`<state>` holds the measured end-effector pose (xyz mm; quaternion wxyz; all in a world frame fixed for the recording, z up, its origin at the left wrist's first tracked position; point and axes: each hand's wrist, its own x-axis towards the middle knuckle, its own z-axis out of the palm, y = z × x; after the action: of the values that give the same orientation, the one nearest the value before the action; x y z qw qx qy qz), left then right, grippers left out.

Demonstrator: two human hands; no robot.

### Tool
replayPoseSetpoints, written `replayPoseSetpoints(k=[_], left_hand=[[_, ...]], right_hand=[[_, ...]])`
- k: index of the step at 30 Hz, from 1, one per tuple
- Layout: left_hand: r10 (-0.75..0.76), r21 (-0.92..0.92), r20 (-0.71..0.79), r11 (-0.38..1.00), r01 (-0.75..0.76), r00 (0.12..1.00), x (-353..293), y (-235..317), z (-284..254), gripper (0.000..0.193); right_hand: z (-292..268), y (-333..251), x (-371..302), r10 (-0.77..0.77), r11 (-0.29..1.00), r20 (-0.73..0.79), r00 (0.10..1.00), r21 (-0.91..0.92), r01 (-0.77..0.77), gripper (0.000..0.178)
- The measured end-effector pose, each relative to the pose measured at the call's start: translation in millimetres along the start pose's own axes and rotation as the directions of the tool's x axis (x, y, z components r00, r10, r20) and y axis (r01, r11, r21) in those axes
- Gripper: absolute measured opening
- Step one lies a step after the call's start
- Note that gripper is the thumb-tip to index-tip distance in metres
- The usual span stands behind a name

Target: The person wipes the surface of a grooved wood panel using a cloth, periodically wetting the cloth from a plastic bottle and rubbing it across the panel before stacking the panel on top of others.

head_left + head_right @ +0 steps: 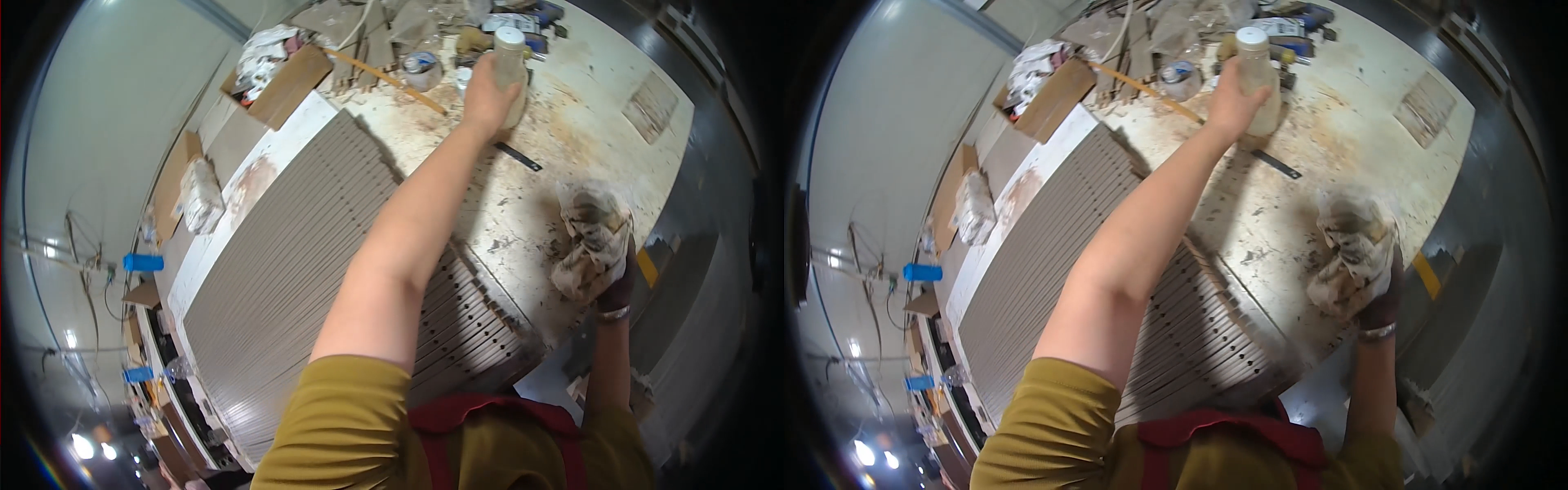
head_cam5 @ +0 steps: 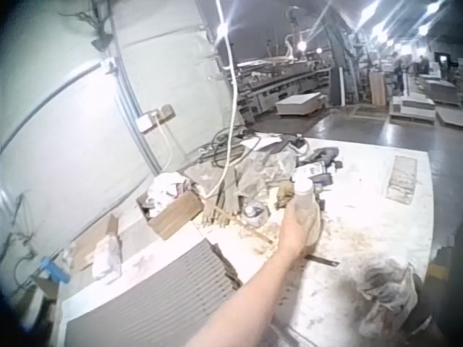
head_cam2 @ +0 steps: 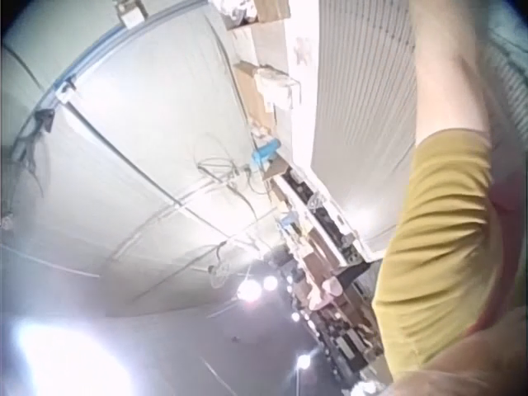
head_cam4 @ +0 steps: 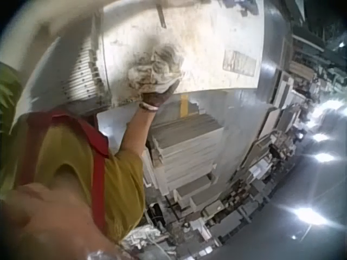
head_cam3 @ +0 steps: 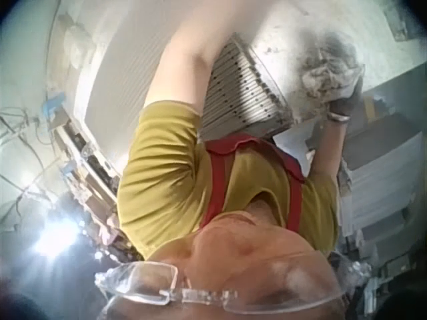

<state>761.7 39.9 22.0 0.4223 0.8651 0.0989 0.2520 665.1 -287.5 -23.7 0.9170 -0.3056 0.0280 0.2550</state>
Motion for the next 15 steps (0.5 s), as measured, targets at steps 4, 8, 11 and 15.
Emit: replayPoseSetpoints(k=[4, 8, 11, 15], left_hand=[[0.017, 0.078, 0.007, 0.997, -0.017, 1.000, -11.2, -0.6, -66.1, 0.090], [0.020, 0.333, -0.018, 0.943, -0.013, 1.000, -108.4, 3.2, -222.8, 0.071], [-0.192, 0.689, -0.143, 0.685, 0.237, 0.971, -244.1, -57.5, -337.7, 0.063], [-0.387, 0.795, -0.298, 0.405, 0.451, 0.873, -385.4, -92.7, -420.5, 0.061]], right_hand=[[-21.9, 3.1, -3.8, -0.244, 0.855, 0.087, 0.966, -0.451, 0.256, 0.045], [20.1, -16.4, 2.4, -0.155, 0.855, 0.232, 0.960, -0.456, 0.248, 0.049], [91.7, -6.9, 19.1, 0.131, 0.972, 0.266, 0.955, -0.222, -0.072, 0.052], [196.4, 82.8, 49.9, 0.254, 0.966, 0.574, 0.779, -0.192, -0.173, 0.049]])
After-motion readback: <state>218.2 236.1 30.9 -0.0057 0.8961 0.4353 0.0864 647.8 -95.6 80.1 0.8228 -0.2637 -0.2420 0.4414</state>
